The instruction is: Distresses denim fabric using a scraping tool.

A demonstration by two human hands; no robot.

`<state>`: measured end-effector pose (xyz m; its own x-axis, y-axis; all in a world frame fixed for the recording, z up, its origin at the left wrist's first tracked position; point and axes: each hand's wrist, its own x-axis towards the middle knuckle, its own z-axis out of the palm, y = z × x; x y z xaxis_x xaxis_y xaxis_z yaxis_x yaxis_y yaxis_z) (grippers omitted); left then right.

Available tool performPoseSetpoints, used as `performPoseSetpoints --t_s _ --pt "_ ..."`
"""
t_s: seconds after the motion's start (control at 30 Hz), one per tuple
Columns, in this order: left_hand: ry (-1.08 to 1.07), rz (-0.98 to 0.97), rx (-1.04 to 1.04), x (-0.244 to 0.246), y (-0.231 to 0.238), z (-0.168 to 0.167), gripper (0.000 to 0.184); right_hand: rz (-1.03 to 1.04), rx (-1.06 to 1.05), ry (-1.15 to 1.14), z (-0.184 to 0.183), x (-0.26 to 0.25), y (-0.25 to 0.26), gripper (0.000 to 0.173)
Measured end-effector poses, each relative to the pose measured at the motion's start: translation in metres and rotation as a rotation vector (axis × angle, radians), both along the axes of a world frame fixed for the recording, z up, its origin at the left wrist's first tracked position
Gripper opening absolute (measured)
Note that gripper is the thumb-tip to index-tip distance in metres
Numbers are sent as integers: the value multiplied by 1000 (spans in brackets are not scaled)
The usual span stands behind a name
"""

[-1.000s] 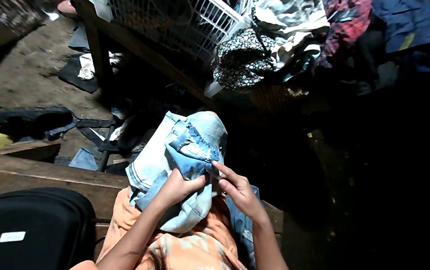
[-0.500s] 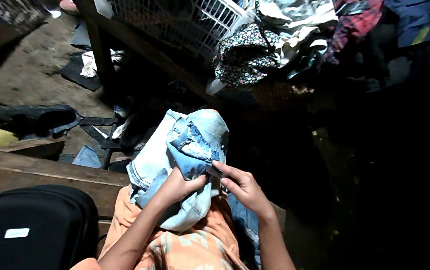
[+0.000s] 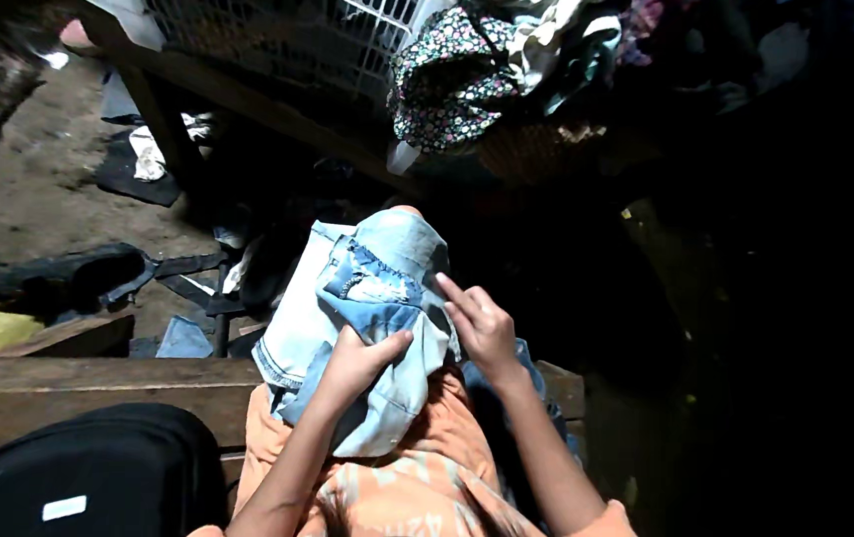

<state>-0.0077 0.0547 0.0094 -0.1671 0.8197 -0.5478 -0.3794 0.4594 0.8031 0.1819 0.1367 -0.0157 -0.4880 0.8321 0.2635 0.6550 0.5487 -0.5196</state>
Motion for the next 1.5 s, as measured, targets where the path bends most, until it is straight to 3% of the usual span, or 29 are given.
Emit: performPoseSetpoints --t_s 0.07,0.13,0.2,0.37,0.6,0.83,0.93,1.03,1.1,1.17,1.23,1.5 --pt "-7 16 -5 -1 0 -1 40 12 -223 159 4 4 3 37" --pt "-17 22 1 -2 0 -1 41 149 -466 286 16 5 -3 42" --pt "-33 33 21 -2 0 -3 40 243 -550 228 26 4 -11 45" --pt "7 18 95 -1 -6 -8 40 304 -501 39 30 4 -11 45" --pt "60 -19 177 -2 -11 -10 31 283 -365 -43 34 6 -8 40" --pt "-27 72 96 2 -7 -3 36 240 52 -167 21 -5 -13 36" --pt "-40 79 45 2 -8 1 37 133 95 -183 19 2 2 33" --pt "-55 71 25 0 -9 -1 37 -39 -149 26 20 18 24 38" --pt "-46 82 15 1 -10 1 36 -22 -574 409 26 15 19 49" --pt "-38 80 13 1 -9 3 34 29 -946 616 28 6 8 67" --pt "-37 65 27 1 -9 3 31 37 -1067 602 29 -8 3 57" --pt "-23 75 96 4 -13 3 33 130 -787 307 47 -46 14 15"
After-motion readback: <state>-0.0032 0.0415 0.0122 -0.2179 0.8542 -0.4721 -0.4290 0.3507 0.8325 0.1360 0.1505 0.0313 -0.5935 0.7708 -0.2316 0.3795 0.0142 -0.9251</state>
